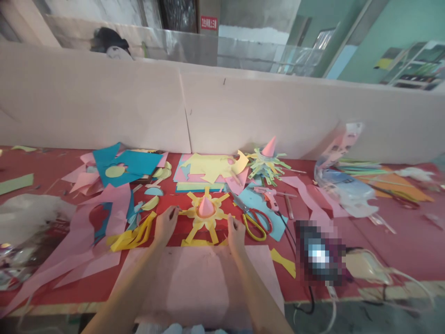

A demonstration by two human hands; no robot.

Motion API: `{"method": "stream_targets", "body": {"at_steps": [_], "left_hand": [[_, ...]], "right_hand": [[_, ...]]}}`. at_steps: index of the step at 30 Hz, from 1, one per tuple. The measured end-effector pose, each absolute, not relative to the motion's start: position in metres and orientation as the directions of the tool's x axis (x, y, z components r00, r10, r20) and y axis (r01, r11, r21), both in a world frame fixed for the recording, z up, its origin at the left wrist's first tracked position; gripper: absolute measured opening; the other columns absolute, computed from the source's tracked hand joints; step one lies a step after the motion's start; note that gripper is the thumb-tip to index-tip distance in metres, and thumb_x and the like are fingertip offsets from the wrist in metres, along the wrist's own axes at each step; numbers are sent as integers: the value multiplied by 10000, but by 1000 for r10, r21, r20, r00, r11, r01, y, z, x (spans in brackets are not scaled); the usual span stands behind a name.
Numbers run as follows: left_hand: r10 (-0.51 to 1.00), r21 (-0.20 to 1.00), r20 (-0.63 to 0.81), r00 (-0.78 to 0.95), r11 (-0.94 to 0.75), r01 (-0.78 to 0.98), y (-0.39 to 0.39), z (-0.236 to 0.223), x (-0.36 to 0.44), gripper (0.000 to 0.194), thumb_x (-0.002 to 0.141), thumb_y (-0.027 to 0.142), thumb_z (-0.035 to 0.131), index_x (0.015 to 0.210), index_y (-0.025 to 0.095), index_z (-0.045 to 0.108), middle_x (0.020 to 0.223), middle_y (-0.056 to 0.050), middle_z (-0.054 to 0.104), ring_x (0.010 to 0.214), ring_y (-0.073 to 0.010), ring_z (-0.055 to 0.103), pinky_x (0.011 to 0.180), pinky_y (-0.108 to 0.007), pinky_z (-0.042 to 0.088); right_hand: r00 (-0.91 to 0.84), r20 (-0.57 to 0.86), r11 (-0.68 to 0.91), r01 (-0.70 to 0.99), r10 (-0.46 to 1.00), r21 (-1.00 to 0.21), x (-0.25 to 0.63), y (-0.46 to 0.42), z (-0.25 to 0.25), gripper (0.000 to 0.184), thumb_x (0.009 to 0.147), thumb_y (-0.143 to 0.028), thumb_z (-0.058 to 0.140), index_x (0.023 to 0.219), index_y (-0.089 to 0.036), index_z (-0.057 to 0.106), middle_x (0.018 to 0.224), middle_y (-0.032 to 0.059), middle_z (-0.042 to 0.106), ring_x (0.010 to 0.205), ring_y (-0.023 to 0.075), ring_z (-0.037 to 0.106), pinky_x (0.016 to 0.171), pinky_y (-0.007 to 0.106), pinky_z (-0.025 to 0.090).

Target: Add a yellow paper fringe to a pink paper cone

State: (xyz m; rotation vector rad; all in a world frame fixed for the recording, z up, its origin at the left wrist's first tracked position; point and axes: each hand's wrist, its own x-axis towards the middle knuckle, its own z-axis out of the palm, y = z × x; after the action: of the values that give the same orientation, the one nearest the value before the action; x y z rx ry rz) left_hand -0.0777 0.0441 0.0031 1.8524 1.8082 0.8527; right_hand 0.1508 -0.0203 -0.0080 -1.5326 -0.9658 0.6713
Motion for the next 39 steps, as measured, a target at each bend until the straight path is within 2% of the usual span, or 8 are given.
{"method": "stream_targets", "body": {"at_steps": [6, 10, 13, 19, 26, 31, 34, 39], "left_hand": [[984, 575, 173, 34, -129, 808, 44, 0, -75, 247, 866, 341, 401, 843, 215, 613, 665, -34, 639, 606, -176, 585, 527, -230, 332], [957, 544, 279, 75, -222, 809, 41, 1, -71, 263, 879, 295, 374, 994, 200, 591, 914, -85, 651, 854, -210, 594, 705, -291, 426], [916, 504, 359, 181, -353, 788, 39, 3, -67, 293, 854, 198, 400, 1093, 212, 568, 1104, -92, 597, 1038, -217, 528, 888, -344, 398], [771, 308, 432, 467, -614, 727, 39, -1, -63, 473, 793, 36, 357, 1172, 248, 546, 1353, -70, 418, 1247, -229, 374, 1016, -410, 334], [811, 405, 398, 430, -575, 711, 44, -9, -64, 473, 801, 89, 393, 1234, 251, 489, 1322, -68, 448, 1175, -219, 454, 1000, -410, 381], [832, 447, 365, 419, -551, 705, 44, -11, -65, 480, 807, 106, 393, 1258, 255, 462, 1327, -67, 446, 1179, -212, 465, 996, -390, 401], [838, 454, 355, 414, -542, 708, 44, -10, -65, 461, 819, 116, 387, 1253, 253, 460, 1329, -66, 446, 1177, -209, 471, 987, -386, 413], [845, 487, 355, 400, -532, 692, 46, -12, -65, 425, 820, 118, 404, 1223, 230, 476, 1318, -70, 456, 1167, -203, 482, 977, -386, 428]], "right_hand": [[485, 100, -6, 212, 869, -977, 152, -20, -8, 462, 826, -465, 463, 550, -228, 178, 494, -71, 174, 479, 81, 195, 431, 238, 198], [476, 100, -6, 215, 874, -977, 152, -20, -6, 464, 828, -477, 454, 553, -231, 172, 491, -74, 169, 476, 83, 184, 427, 238, 193], [480, 110, -4, 230, 870, -973, 151, -20, -6, 459, 829, -475, 447, 547, -232, 178, 487, -74, 175, 474, 83, 192, 426, 237, 202], [491, 149, 2, 287, 859, -958, 149, -20, -5, 467, 838, -498, 418, 535, -236, 177, 473, -71, 181, 465, 90, 207, 428, 241, 223], [567, 286, -24, 476, 772, -879, 173, -18, 5, 413, 838, -456, 442, 520, -215, 336, 475, -48, 330, 491, 114, 317, 488, 246, 296], [700, 403, -146, 583, 589, -799, 236, 0, 17, 341, 858, -450, 371, 755, -169, 534, 732, 78, 587, 691, 191, 513, 649, 296, 389], [697, 453, -212, 646, 556, -733, 271, 13, 19, 363, 845, -400, 376, 1004, -121, 544, 1019, 160, 588, 932, 233, 525, 778, 329, 399], [713, 407, -413, 678, 571, -608, 298, 25, 6, 398, 790, -372, 468, 1042, -78, 562, 1064, 208, 577, 1035, 305, 492, 871, 409, 355]]}}
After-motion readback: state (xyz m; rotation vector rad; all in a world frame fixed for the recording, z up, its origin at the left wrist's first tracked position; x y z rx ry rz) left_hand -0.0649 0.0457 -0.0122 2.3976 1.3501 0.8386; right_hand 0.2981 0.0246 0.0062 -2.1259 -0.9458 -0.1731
